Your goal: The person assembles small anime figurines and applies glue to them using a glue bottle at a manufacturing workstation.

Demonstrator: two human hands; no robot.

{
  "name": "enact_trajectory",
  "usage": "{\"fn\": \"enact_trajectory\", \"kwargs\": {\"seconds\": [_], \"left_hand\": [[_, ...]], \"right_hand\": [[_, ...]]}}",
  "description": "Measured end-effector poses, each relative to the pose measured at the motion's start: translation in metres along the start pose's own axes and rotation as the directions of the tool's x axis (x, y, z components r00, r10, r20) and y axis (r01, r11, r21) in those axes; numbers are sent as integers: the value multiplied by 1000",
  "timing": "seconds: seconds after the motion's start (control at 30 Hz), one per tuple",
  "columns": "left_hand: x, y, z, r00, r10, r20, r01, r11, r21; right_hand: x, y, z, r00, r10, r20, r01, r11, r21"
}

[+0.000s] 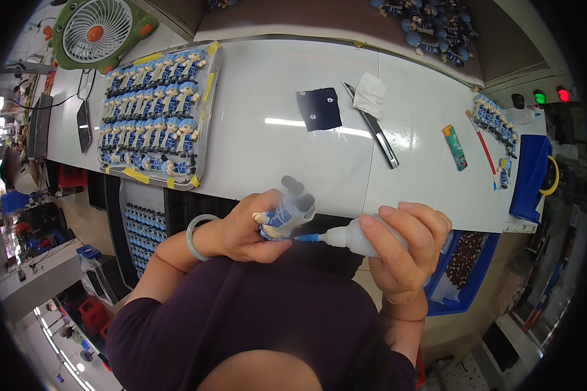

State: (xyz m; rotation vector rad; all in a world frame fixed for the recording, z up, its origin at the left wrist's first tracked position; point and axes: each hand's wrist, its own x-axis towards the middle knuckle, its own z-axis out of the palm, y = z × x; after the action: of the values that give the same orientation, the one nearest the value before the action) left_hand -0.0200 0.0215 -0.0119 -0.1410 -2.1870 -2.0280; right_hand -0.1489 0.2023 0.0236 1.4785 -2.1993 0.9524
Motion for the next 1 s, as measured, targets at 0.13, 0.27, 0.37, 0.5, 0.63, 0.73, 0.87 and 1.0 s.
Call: {"fn": "enact_trajectory", "kwargs": {"seconds": [0.13, 0.27, 0.37, 0.5, 0.63, 0.73, 0.87, 1.0], "left_hand": [[1, 3, 1, 1000, -19, -14, 19, 1000, -1], [1, 3, 1, 1000, -17, -2, 17, 1000, 5], [1, 2, 2, 1000, -13, -2, 13, 1000, 0], [2, 2, 1, 1000, -12, 11, 12, 1000, -16], [3, 2, 1, 1000, 1, 13, -1, 1000, -13], [4, 3, 1, 1000, 21, 9, -21, 1000, -9], [5, 5, 1, 1000, 13, 11, -13, 1000, 15], [5, 4, 2, 1000, 9, 11, -10, 1000, 26]], "right_hand": [[0, 0, 0, 1000, -4, 15, 4, 1000, 2], [0, -1, 0, 1000, -11, 9, 11, 1000, -11], [1, -1, -2, 1000, -26, 3, 26, 999, -22], [2, -1, -4, 998, -59, -5, 59, 996, -62], [4, -1, -6, 997, -71, -10, 71, 996, -53], [4, 0, -6, 997, -78, -13, 77, 995, -60], [4, 1, -5, 996, -82, -21, 80, 995, -63], [4, 2, -5, 997, -76, -15, 74, 995, -68]]}}
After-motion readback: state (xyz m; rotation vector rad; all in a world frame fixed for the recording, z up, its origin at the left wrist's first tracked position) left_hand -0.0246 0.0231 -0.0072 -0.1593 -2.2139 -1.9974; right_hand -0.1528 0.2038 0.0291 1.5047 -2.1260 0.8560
